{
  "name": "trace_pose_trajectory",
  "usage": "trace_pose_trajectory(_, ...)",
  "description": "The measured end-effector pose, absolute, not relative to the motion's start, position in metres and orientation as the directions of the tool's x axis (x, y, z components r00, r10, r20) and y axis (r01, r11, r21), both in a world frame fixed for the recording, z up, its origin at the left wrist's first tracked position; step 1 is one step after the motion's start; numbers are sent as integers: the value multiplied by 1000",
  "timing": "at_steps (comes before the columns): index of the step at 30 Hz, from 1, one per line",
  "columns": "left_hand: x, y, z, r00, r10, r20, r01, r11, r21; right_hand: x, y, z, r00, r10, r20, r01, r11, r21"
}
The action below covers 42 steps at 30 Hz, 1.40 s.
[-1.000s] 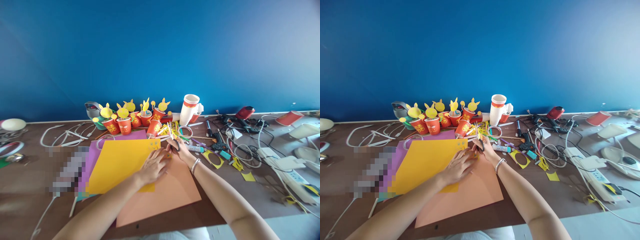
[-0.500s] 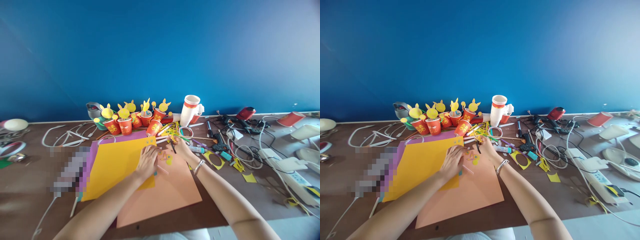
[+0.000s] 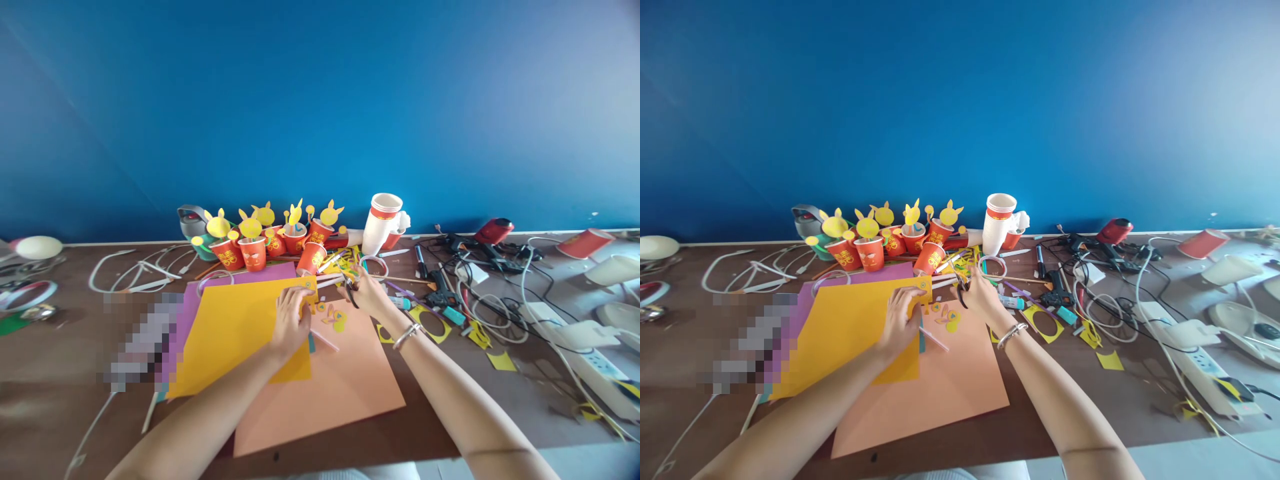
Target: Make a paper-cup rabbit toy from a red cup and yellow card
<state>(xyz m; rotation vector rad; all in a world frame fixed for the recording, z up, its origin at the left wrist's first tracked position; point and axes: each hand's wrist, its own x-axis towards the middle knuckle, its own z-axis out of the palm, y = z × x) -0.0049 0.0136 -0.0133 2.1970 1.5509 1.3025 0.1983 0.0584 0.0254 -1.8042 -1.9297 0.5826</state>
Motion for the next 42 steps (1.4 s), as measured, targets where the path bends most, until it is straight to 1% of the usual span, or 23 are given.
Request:
trace_pose_trajectory(2, -6, 16, -16, 1, 827, 563, 648, -429, 629, 197, 55, 30, -112, 994, -11, 834, 88, -545)
trace_pose_trajectory(5, -9, 17, -19, -152, 819, 553, 559, -391, 732, 199, 51, 39, -177, 981, -85, 898, 125, -421)
trace_pose_trajectory(8, -14, 22, -21, -235, 822, 518, 489, -360, 794, 208, 51, 47, -202, 975, -92, 909, 152, -387)
trace_pose_trajectory(10, -19, 29, -24, -213, 834, 508, 515, -346, 784, 215, 52, 52, -165, 981, -106, 930, 119, -348)
trace_pose_trajectory(13, -25, 40, -32, -186, 845, 501, 613, -298, 731, 221, 52, 58, -146, 979, -139, 954, 103, -281)
trace_pose_trajectory(16, -28, 45, -40, -127, 871, 474, 721, -247, 648, 221, 47, 65, -156, 984, -80, 953, 128, -276)
trace_pose_trajectory(17, -28, 46, -41, -112, 873, 475, 751, -239, 616, 220, 45, 67, -179, 981, -70, 946, 152, -288)
trace_pose_trajectory(18, -28, 46, -40, -101, 871, 481, 774, -235, 588, 219, 43, 70, -236, 967, -96, 928, 195, -319)
trace_pose_trajectory(19, -28, 45, -38, -93, 867, 490, 790, -235, 566, 219, 41, 71, -324, 933, -157, 895, 249, -371)
trace_pose_trajectory(21, -29, 45, -31, -93, 858, 505, 796, -240, 556, 218, 39, 72, -511, 788, -343, 809, 306, -502)
trace_pose_trajectory(23, -31, 46, -21, -117, 853, 509, 772, -244, 587, 217, 40, 67, -595, 639, -488, 766, 268, -584)
trace_pose_trajectory(24, -32, 47, -17, -137, 851, 507, 754, -242, 611, 216, 41, 64, -599, 609, -520, 765, 242, -597)
trace_pose_trajectory(25, -33, 48, -13, -160, 849, 504, 731, -241, 638, 215, 42, 60, -595, 606, -528, 765, 226, -603)
trace_pose_trajectory(27, -36, 51, -7, -197, 850, 489, 668, -249, 701, 211, 45, 52, -592, 636, -494, 752, 218, -622)
trace_pose_trajectory(30, -37, 55, -5, -202, 881, 428, 517, -275, 811, 206, 48, 44, -608, 690, -393, 693, 219, -687)
trace_pose_trajectory(33, -34, 57, -4, -216, 915, 340, 365, -248, 898, 202, 49, 41, -638, 692, -339, 633, 221, -742)
trace_pose_trajectory(37, -28, 55, 5, -253, 930, 268, 237, -209, 949, 198, 48, 38, -684, 671, -285, 590, 279, -758)
trace_pose_trajectory(42, -24, 53, 20, -222, 956, 192, 170, -156, 973, 196, 50, 32, -719, 671, -181, 531, 363, -765)
